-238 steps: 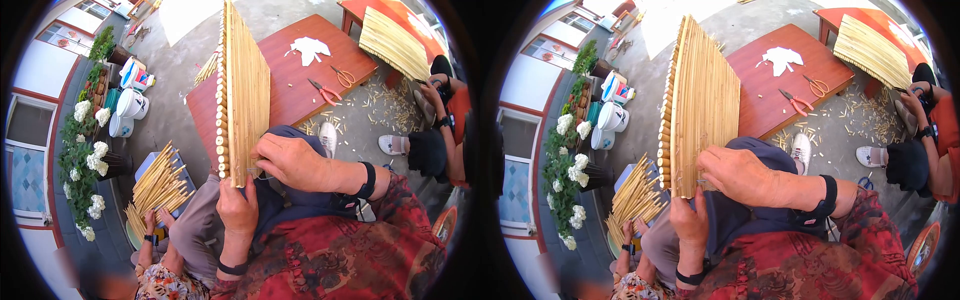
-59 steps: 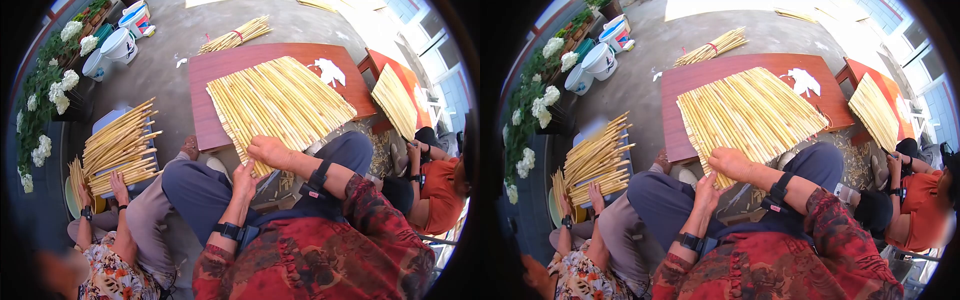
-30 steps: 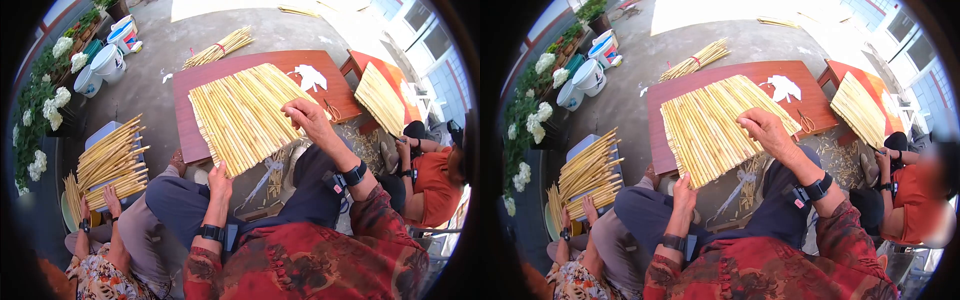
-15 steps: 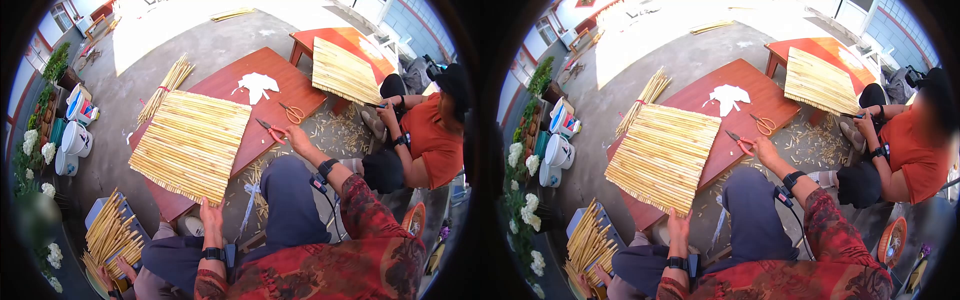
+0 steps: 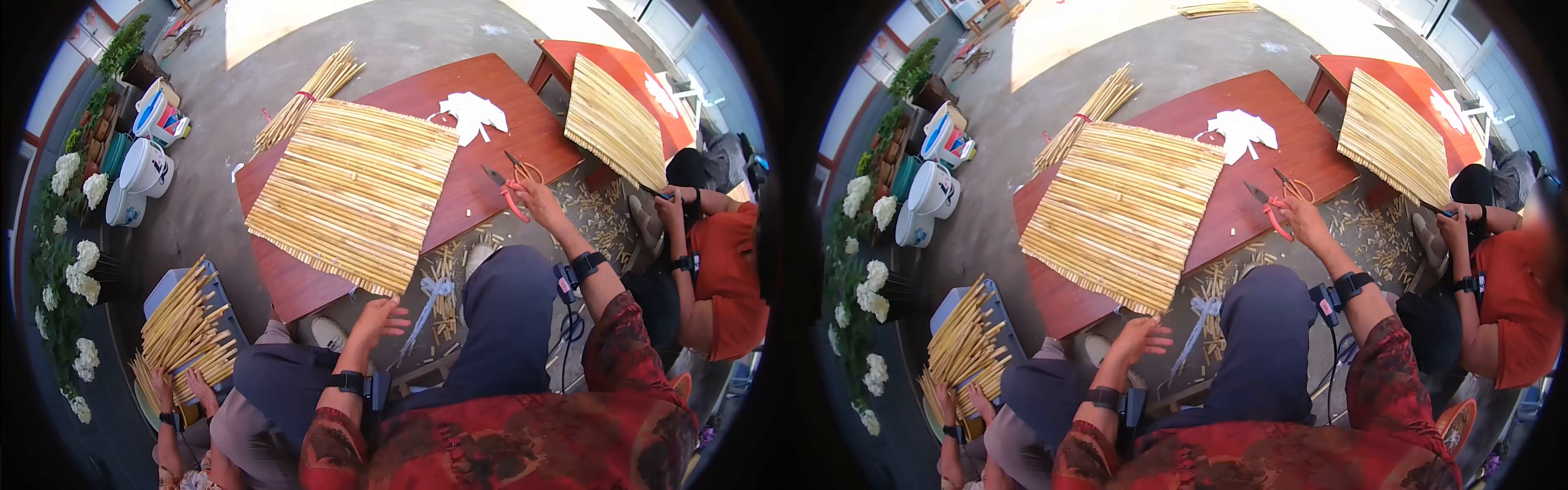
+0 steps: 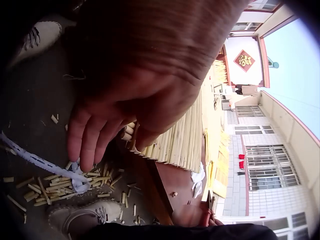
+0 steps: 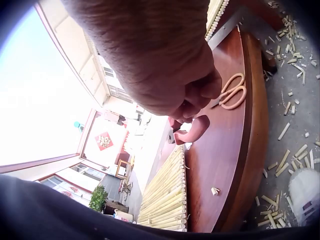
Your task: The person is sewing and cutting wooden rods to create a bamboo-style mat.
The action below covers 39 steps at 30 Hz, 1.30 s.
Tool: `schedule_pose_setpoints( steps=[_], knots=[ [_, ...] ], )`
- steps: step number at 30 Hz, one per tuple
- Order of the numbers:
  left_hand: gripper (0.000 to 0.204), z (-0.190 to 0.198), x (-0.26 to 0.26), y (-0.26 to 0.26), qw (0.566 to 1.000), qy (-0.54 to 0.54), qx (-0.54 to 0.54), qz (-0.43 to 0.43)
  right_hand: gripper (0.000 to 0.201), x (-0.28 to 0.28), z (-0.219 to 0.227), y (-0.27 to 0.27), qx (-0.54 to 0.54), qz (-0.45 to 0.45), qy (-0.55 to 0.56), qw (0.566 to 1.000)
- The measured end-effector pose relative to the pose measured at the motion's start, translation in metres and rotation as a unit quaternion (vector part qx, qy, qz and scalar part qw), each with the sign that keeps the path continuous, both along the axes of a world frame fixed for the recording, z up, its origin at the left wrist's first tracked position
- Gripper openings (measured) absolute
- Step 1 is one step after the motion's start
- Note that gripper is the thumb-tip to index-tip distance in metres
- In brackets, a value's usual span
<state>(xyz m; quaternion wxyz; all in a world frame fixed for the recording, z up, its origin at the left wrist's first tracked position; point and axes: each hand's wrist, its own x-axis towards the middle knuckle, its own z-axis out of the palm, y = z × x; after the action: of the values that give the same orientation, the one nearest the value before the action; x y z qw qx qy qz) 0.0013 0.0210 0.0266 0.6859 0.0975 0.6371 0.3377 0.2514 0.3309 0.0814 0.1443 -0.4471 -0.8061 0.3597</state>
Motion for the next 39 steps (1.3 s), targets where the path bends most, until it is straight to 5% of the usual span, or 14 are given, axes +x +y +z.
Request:
schedule_pose_setpoints(
  steps=[5, 8, 13, 14, 19, 31, 39],
  knots=[
    [0.039, 0.060, 0.016, 0.010, 0.986, 0.064, 0.144, -0.057, 0.021, -0.014, 0.158, -0.056, -0.015, 0.045, 0.015, 0.999],
    [0.041, 0.094, 0.030, 0.009, 0.957, 0.003, 0.289, -0.028, 0.019, -0.036, 0.176, -0.119, -0.019, 0.135, 0.049, 0.989],
    [0.040, 0.080, 0.046, -0.017, 0.924, -0.198, 0.315, 0.088, 0.018, -0.056, 0.077, -0.195, -0.095, 0.186, 0.043, 0.977],
    [0.040, 0.069, 0.046, -0.023, 0.923, -0.198, 0.317, 0.089, 0.018, -0.057, 0.059, -0.209, -0.152, 0.155, 0.068, 0.974],
    [0.035, 0.017, 0.052, -0.038, 0.964, -0.160, 0.177, 0.118, 0.019, -0.059, -0.030, -0.236, -0.110, 0.138, 0.090, 0.980],
    [0.027, -0.025, 0.037, -0.019, 0.956, -0.125, 0.173, 0.200, 0.018, -0.091, -0.054, -0.225, -0.126, 0.136, 0.057, 0.981],
    [0.025, -0.031, 0.034, -0.012, 0.959, -0.077, 0.174, 0.209, 0.024, -0.106, -0.055, -0.221, -0.113, 0.132, -0.059, 0.983]
  ],
)
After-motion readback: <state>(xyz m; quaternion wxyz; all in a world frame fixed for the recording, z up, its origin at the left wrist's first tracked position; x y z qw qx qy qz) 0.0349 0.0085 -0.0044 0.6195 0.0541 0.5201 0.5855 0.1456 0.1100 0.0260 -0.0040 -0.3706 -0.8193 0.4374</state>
